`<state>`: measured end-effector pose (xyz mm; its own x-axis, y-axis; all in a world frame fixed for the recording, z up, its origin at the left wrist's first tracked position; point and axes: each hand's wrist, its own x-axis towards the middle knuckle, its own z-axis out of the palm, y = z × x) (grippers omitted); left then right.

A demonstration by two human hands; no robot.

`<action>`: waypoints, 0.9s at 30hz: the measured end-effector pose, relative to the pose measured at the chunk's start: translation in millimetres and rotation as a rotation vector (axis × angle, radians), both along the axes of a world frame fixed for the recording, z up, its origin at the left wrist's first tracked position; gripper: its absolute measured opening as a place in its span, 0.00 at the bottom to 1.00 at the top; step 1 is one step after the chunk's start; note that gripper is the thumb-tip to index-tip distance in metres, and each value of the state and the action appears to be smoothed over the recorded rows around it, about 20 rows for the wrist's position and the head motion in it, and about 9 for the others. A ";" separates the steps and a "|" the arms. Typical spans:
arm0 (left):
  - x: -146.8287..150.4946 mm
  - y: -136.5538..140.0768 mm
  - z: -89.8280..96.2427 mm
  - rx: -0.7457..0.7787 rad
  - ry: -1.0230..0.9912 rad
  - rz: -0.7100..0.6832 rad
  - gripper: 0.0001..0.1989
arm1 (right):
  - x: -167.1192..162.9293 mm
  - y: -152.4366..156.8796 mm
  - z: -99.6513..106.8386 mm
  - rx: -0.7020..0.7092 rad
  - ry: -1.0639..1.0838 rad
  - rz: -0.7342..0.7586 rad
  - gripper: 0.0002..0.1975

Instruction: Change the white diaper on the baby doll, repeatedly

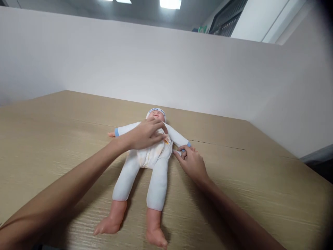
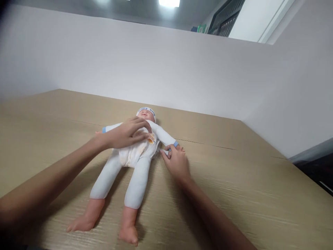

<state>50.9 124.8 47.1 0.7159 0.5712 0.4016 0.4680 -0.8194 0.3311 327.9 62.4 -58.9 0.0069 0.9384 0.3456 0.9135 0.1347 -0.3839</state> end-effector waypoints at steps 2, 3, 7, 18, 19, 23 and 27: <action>17.0 -8.5 -2.4 0.018 0.063 -0.013 0.16 | -3.5 3.8 -0.7 -0.003 0.011 -0.027 0.11; 23.1 -10.4 -4.9 0.026 0.095 0.002 0.17 | -4.2 5.1 -0.7 -0.017 0.035 -0.034 0.10; 33.8 -8.5 -17.7 0.047 0.188 0.075 0.22 | -4.3 6.6 1.2 -0.152 0.160 -0.065 0.12; 35.8 -5.1 -26.7 0.061 0.190 0.142 0.25 | -1.4 5.8 9.4 -0.218 0.281 0.043 0.20; 36.4 -5.1 -27.1 0.062 0.190 0.145 0.25 | 0.4 5.1 11.2 -0.217 0.365 0.101 0.22; 38.1 -6.5 -28.4 0.062 0.194 0.160 0.26 | 1.4 3.9 24.1 -0.295 0.702 0.216 0.25; 39.0 -8.0 -28.3 0.064 0.185 0.163 0.26 | -12.5 10.9 41.0 -0.354 0.825 0.239 0.26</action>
